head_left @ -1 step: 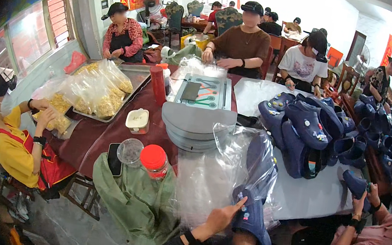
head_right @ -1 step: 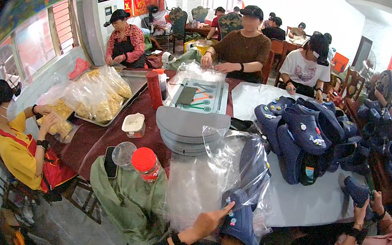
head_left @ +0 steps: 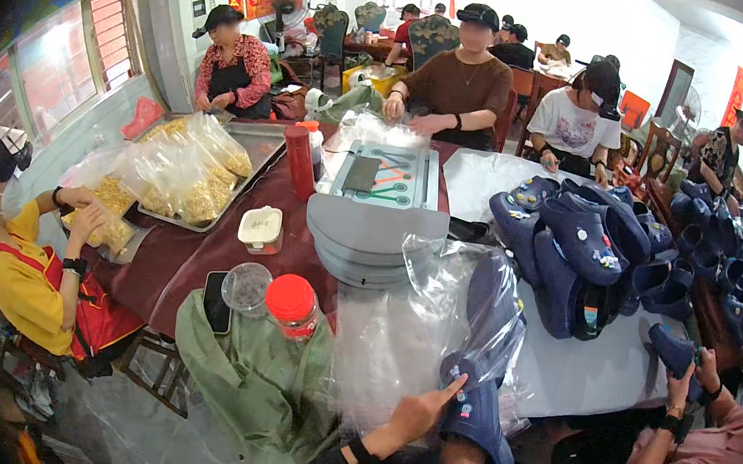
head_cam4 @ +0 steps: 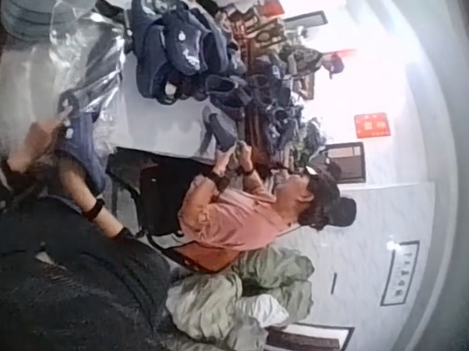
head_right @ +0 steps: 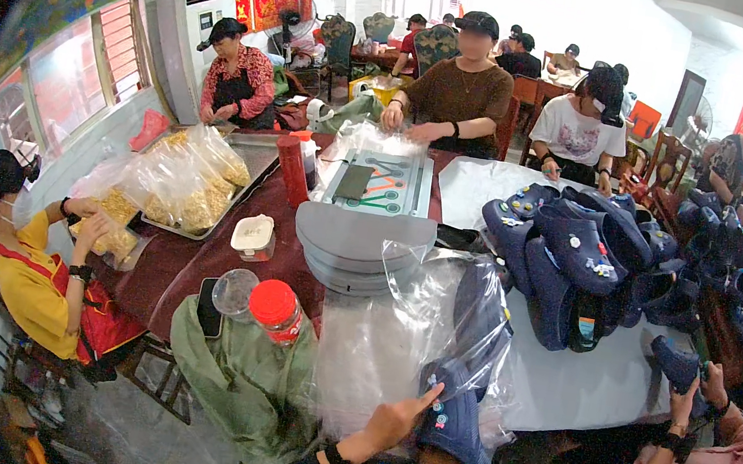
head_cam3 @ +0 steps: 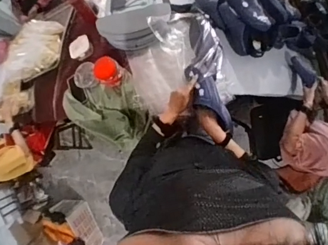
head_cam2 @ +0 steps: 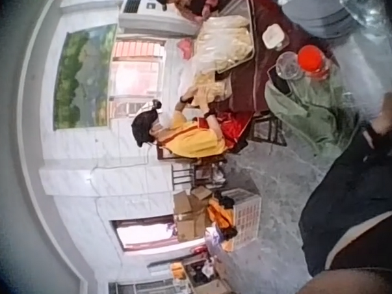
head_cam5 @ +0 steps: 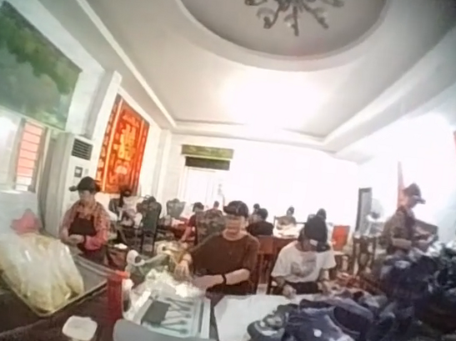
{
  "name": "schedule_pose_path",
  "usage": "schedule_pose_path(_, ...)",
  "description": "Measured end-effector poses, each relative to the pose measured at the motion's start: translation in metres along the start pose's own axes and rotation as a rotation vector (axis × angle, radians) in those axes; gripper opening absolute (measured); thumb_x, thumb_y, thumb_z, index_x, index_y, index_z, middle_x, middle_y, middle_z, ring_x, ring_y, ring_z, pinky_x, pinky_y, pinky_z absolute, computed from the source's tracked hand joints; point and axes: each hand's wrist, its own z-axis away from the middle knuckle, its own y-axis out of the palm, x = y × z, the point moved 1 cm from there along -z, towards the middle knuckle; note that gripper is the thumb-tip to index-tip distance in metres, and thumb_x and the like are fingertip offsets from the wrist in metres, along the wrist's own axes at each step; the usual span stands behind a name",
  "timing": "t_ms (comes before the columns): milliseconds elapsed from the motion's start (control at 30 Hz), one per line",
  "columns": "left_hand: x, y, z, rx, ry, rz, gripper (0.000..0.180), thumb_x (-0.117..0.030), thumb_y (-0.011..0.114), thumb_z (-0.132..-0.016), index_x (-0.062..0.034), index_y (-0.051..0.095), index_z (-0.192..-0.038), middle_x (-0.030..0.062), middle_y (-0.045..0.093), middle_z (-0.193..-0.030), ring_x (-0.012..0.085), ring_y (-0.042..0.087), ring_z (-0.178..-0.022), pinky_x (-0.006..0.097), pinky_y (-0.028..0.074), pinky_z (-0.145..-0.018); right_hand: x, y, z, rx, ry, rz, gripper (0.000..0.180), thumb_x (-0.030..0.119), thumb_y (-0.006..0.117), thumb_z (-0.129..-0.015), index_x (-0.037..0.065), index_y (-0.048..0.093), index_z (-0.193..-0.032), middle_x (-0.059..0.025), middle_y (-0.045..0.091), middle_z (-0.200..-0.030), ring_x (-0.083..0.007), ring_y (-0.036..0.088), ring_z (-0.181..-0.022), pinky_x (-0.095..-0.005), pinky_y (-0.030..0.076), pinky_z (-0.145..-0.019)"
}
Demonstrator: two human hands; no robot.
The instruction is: Inspecting blue clogs and placing them into clear plastic bags at a shared workspace.
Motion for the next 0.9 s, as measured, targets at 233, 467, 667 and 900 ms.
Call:
schedule_pose_path(233, -0.008, 0.001, -0.009, -0.157, 0.109, 0.033, 0.06, -0.011, 0.052, -0.089, -0.0247, 0.033, -0.144, 0.0114, 0.058, -0.069, 0.0299, 0.057, -0.053, 0.041, 0.046, -0.048, -0.029, 0.04, -0.022, -0.274, -0.109, 0.312, 0.049, 0.024, 0.037, -0.094, 0.001, 0.037, -0.137, -0.0237, 0.039, -0.139, -0.0393, 0.037, -0.128, -0.0467, 0.027, -0.109)
schedule_pose_path(467, -0.009, -0.003, -0.01, -0.108, 0.089, -0.044, 0.046, -0.027, 0.056, -0.091, -0.0254, 0.048, -0.136, 0.0101, 0.054, -0.06, 0.0281, 0.053, -0.047, 0.039, 0.042, -0.044, 0.004, -0.02, 0.004, -0.043, -0.206, 0.395, 0.048, 0.019, 0.041, -0.092, -0.002, 0.039, -0.135, -0.0255, 0.042, -0.136, -0.0423, 0.039, -0.126, -0.047, 0.028, -0.108)
schedule_pose_path(667, -0.008, -0.003, -0.011, -0.074, 0.119, -0.024, 0.048, -0.022, 0.057, -0.09, -0.023, 0.046, -0.137, 0.0102, 0.055, -0.063, 0.028, 0.055, -0.05, 0.038, 0.044, -0.046, 0.002, -0.02, 0.0, -0.216, -0.203, 0.381, 0.046, 0.02, 0.044, -0.091, -0.002, 0.042, -0.132, -0.0259, 0.046, -0.132, -0.0407, 0.045, -0.121, -0.0467, 0.033, -0.105)
schedule_pose_path(900, 0.001, 0.004, -0.004, -0.104, 0.092, 0.143, 0.047, -0.014, 0.058, -0.089, -0.0182, 0.048, -0.135, 0.015, 0.067, -0.093, 0.0279, 0.066, -0.071, 0.036, 0.05, -0.056, -0.008, 0.004, -0.025, -0.348, -0.198, 0.194, 0.044, 0.021, 0.046, -0.091, -0.002, 0.046, -0.128, -0.0262, 0.051, -0.126, -0.0384, 0.051, -0.115, -0.0459, 0.038, -0.1)
